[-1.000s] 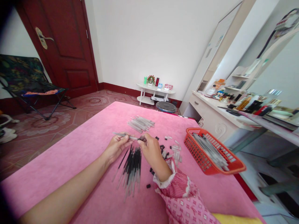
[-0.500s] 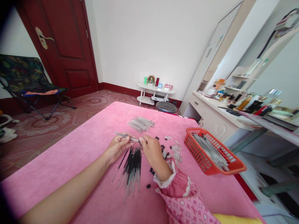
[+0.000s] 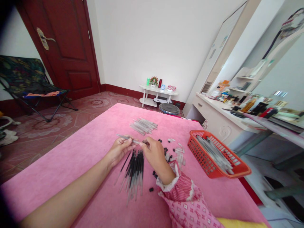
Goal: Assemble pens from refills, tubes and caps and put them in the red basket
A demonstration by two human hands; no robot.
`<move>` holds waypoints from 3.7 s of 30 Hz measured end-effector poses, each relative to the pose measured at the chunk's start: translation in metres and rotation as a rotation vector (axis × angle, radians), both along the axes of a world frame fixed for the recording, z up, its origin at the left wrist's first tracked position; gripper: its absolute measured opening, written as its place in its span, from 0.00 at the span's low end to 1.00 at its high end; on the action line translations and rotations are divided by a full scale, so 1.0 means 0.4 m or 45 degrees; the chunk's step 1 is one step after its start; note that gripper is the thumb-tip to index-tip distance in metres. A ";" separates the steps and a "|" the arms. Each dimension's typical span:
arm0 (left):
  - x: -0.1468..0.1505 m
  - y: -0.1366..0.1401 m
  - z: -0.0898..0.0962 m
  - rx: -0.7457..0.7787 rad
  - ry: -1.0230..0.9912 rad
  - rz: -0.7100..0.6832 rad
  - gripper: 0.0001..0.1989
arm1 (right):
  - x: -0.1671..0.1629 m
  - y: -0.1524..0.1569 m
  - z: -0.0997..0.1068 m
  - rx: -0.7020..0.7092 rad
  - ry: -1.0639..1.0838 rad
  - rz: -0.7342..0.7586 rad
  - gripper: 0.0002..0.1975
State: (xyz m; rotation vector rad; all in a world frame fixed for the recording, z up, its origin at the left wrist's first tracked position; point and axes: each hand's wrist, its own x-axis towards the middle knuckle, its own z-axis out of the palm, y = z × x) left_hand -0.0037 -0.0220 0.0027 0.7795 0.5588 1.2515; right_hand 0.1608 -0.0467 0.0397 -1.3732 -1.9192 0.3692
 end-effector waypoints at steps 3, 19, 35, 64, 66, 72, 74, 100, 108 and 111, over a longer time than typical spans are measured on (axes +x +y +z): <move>0.001 0.000 0.000 0.019 0.006 -0.041 0.11 | 0.001 0.000 0.000 -0.033 -0.034 -0.010 0.19; -0.001 0.007 -0.005 0.000 -0.010 0.017 0.12 | -0.002 0.001 0.000 0.000 -0.033 -0.005 0.08; -0.002 0.011 -0.007 -0.014 0.008 0.022 0.12 | 0.000 0.003 -0.002 -0.009 -0.055 0.012 0.10; -0.001 0.014 -0.015 0.023 0.092 0.053 0.13 | 0.004 0.010 -0.016 -0.031 -0.062 0.022 0.05; -0.001 0.014 -0.015 0.023 0.093 0.054 0.13 | 0.004 0.010 -0.016 -0.033 -0.055 0.022 0.05; -0.001 0.011 -0.012 0.003 0.079 0.068 0.13 | 0.000 0.004 -0.008 -0.032 -0.066 0.037 0.07; -0.001 0.011 -0.013 -0.002 0.076 0.071 0.13 | -0.001 0.002 -0.005 -0.031 -0.070 0.047 0.08; 0.004 0.011 -0.003 -0.077 0.110 0.074 0.14 | 0.000 0.004 -0.011 -0.024 -0.135 0.091 0.11; 0.002 0.014 -0.014 -0.051 0.136 0.072 0.13 | 0.000 0.003 -0.011 -0.025 -0.162 0.101 0.10; 0.001 0.017 -0.019 -0.032 0.142 0.065 0.12 | 0.000 0.004 -0.013 -0.035 -0.155 0.104 0.08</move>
